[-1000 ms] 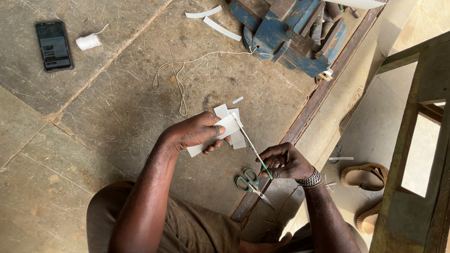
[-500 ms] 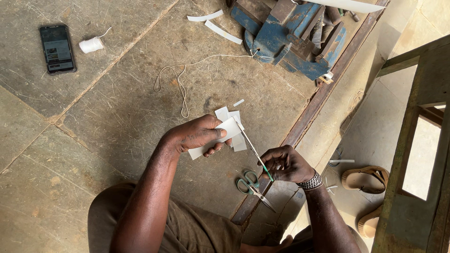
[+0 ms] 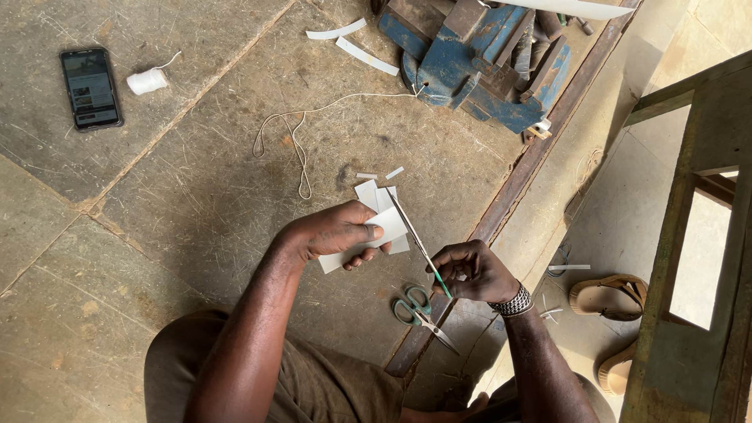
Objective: The person sits on the floor of a workshop and cuts white plastic strips into smaller pieces with scissors. They fold and crease the cut strips by hand and insert the folded strips into the slots of an electric motor stator housing on a wooden table.
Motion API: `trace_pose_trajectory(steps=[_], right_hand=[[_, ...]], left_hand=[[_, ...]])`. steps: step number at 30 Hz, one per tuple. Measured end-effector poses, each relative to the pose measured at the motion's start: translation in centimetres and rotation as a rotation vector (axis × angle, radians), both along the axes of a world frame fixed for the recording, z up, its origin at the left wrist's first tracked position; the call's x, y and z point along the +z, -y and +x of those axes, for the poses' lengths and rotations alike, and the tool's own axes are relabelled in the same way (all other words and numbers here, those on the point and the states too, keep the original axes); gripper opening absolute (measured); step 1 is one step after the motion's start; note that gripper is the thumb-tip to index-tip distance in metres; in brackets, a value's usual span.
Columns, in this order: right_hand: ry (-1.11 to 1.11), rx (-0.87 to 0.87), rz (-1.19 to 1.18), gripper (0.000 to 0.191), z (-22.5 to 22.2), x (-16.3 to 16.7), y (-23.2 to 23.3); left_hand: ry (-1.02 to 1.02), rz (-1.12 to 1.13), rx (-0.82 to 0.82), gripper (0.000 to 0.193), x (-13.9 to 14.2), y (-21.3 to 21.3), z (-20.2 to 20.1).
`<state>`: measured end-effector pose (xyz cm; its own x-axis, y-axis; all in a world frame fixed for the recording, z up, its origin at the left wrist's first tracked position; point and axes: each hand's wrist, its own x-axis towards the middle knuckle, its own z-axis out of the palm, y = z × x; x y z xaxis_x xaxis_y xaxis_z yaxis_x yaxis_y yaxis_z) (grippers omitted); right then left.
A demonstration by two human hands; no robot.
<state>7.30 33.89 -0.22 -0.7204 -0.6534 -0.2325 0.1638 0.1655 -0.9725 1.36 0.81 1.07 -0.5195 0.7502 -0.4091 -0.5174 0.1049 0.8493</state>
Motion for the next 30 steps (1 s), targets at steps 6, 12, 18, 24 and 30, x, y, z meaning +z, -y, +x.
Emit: trace_pose_trajectory(steps=[6,12,18,24,30], right_hand=[[0.052,-0.061,0.206,0.036,-0.4,-1.6,-1.5],[-0.426,-0.205,1.016,0.027,-0.8,-4.8,-0.8],[-0.455,-0.321,1.271,0.028,0.2,-5.2,3.0],[-0.877,-0.228,0.822,0.094,1.3,-7.0,8.7],[-0.805,0.037,0.793,0.106,3.7,-8.1,14.1]], left_hand=[[-0.078,-0.253,0.153,0.022,-0.4,1.3,-1.3],[-0.550,-0.839,0.299,0.046,-3.0,1.9,-1.7],[-0.528,-0.935,0.349,0.044,-5.8,1.5,-2.2],[-0.562,-1.034,0.196,0.036,-6.8,1.9,-1.6],[-0.732,-1.199,0.247,0.022,-5.3,3.3,-1.8]])
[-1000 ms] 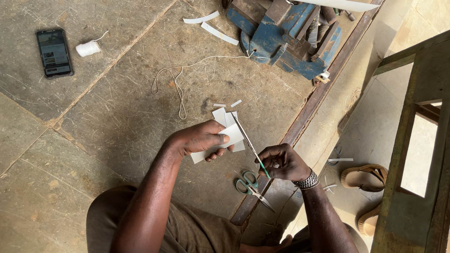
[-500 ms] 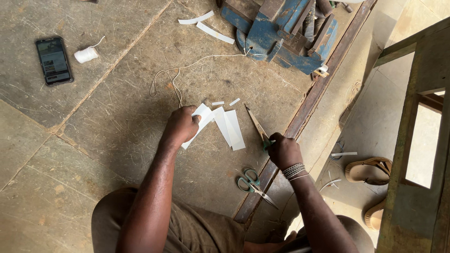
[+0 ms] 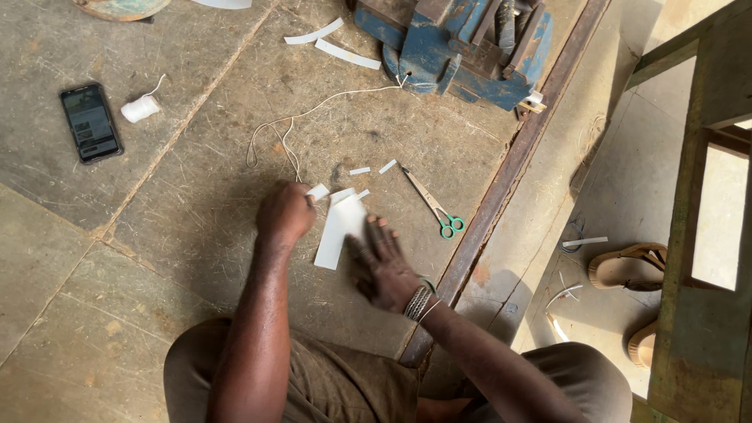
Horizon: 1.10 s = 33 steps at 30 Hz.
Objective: The person sits on the floor of a workshop and cuts white plastic strips into smaller pieces with scissors. They fold and crease the cut strips by hand and insert the folded strips into the slots of an electric motor stator housing on a wooden table.
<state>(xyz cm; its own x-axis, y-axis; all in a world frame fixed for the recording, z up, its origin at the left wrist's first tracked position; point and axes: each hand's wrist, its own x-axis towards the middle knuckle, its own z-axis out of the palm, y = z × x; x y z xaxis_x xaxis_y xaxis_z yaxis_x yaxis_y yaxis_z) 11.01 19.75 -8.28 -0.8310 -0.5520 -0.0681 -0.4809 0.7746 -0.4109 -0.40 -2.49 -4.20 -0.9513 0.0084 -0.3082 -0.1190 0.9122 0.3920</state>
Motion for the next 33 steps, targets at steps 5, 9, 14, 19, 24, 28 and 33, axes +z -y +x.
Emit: trace_pose_trajectory(steps=[5,9,14,19,24,28,33], right_hand=[[0.267,0.245,-0.208,0.097,2.0,2.1,2.4],[0.278,-0.010,-0.525,0.071,1.0,4.6,2.0],[0.685,-0.578,-0.911,0.042,-2.7,6.4,-2.6],[0.430,-0.570,-1.094,0.015,-3.4,7.8,-7.4],[0.338,-0.225,-1.348,0.005,-4.0,9.1,-10.7],[0.354,-0.310,-1.397,0.016,-3.9,9.2,-10.9],[0.628,-0.446,-0.599,0.023,-3.8,9.4,-10.3]], left_hand=[[0.007,0.218,0.109,0.021,1.2,0.2,-0.1],[0.058,0.597,0.162,0.025,1.4,-1.6,-0.2],[0.003,0.978,0.089,0.021,1.7,-6.9,1.5],[0.069,1.370,-0.047,0.028,3.2,-9.2,3.4],[0.531,1.353,-0.007,0.031,4.1,-8.7,3.7],[0.485,1.490,0.016,0.020,3.6,-10.1,4.6],[0.371,1.591,0.288,0.015,3.1,-10.6,4.5]])
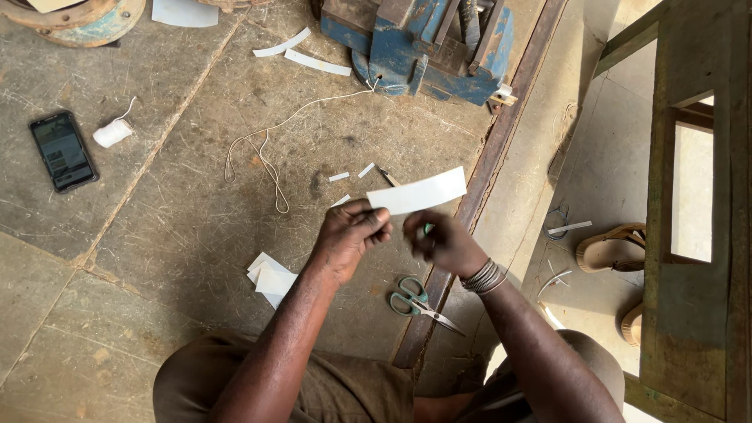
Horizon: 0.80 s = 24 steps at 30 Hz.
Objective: The person sits on the floor of a workshop and cuts white plastic strips into smaller pieces with scissors. They fold and crease the cut strips by hand and insert the folded strips into the slots of an electric motor stator housing on a wooden table.
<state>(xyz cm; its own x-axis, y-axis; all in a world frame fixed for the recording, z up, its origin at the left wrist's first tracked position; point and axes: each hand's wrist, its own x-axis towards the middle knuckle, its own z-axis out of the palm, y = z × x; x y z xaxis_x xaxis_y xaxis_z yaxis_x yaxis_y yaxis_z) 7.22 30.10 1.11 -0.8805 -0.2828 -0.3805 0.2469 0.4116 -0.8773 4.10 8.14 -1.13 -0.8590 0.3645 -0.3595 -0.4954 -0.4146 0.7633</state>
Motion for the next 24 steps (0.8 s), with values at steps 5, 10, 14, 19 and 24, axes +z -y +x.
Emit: trace_pose_trajectory(steps=[5,10,14,19,24], right_hand=[[0.166,0.586,1.099,0.069,3.5,-1.6,3.3],[0.010,0.537,1.046,0.049,5.7,-3.5,5.1],[-0.024,0.467,0.911,0.070,4.0,-3.5,4.8],[-0.517,0.230,0.387,0.079,1.4,-3.0,3.3],[-0.440,0.390,0.748,0.082,1.7,-3.3,5.0]], left_hand=[[-0.014,-0.038,0.224,0.013,0.2,1.7,-1.5],[0.034,0.082,0.368,0.013,0.2,4.3,-3.1],[0.019,0.076,0.443,0.014,0.2,5.2,-3.3],[-0.064,0.093,0.506,0.016,0.6,5.7,-3.4],[-0.031,0.113,0.494,0.018,0.8,6.1,-3.7]])
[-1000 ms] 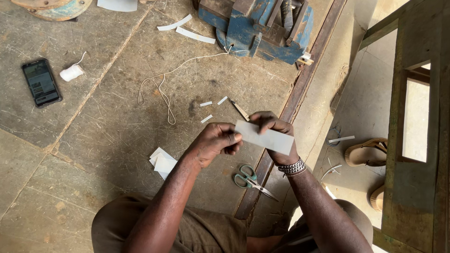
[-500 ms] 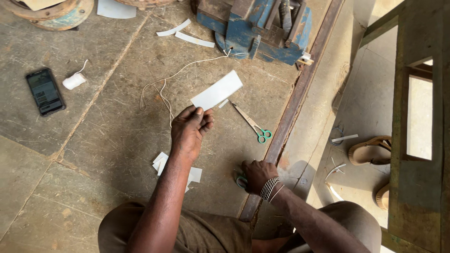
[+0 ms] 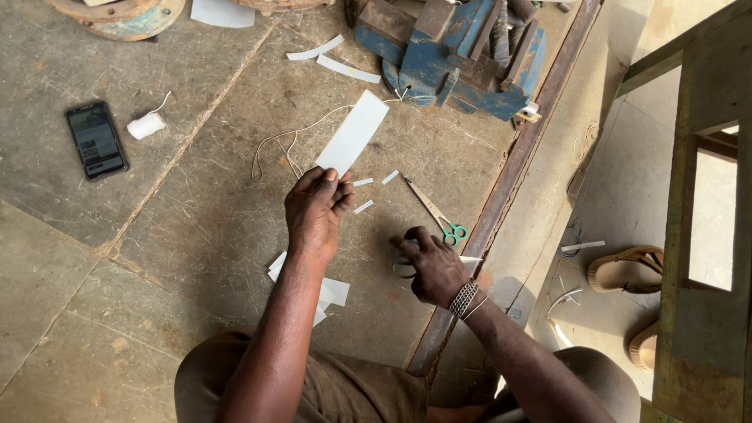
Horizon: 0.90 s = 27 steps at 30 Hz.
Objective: The person sits on the floor of a workshop and cuts white plastic strips into smaller pieces with scissors. They fold and crease the cut strips by hand and insert the folded strips into the slots of an electric motor stator housing on a wooden table.
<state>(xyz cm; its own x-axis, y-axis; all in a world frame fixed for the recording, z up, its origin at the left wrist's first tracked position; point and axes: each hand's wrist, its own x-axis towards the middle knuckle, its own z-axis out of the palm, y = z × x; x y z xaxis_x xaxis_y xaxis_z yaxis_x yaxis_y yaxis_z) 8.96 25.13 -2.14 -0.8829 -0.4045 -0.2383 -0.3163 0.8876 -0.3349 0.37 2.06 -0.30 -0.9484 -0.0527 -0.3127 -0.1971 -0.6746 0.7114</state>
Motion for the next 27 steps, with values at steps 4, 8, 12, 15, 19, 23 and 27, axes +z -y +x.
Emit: trace_pose_trajectory(steps=[4,8,12,15,19,23,27], right_hand=[[0.060,0.158,0.313,0.077,-0.6,0.4,1.5],[-0.253,-0.145,0.210,0.088,-2.5,1.9,0.0],[-0.012,-0.312,-0.751,0.055,-2.6,3.0,-2.5],[0.345,-0.389,-1.286,0.031,-1.3,2.3,-3.2],[0.313,-0.512,-1.362,0.026,-0.2,0.5,-4.0],[0.293,-0.339,-1.411,0.023,0.3,-0.5,-5.4],[0.324,-0.333,-1.312,0.026,0.3,-0.7,-6.2]], left_hand=[[0.056,0.018,-0.027,0.020,-0.7,-0.6,0.1],[-0.003,-0.098,-0.179,0.017,-1.3,-1.9,0.6],[-0.047,-0.061,-0.311,0.017,-1.2,-3.4,1.3],[-0.074,-0.080,-0.434,0.017,-0.8,-4.6,2.1],[-0.081,-0.167,-0.590,0.017,-0.2,-5.6,3.8],[-0.096,-0.141,-0.676,0.017,0.3,-6.1,4.4],[-0.087,-0.105,-0.710,0.020,0.5,-6.3,4.6]])
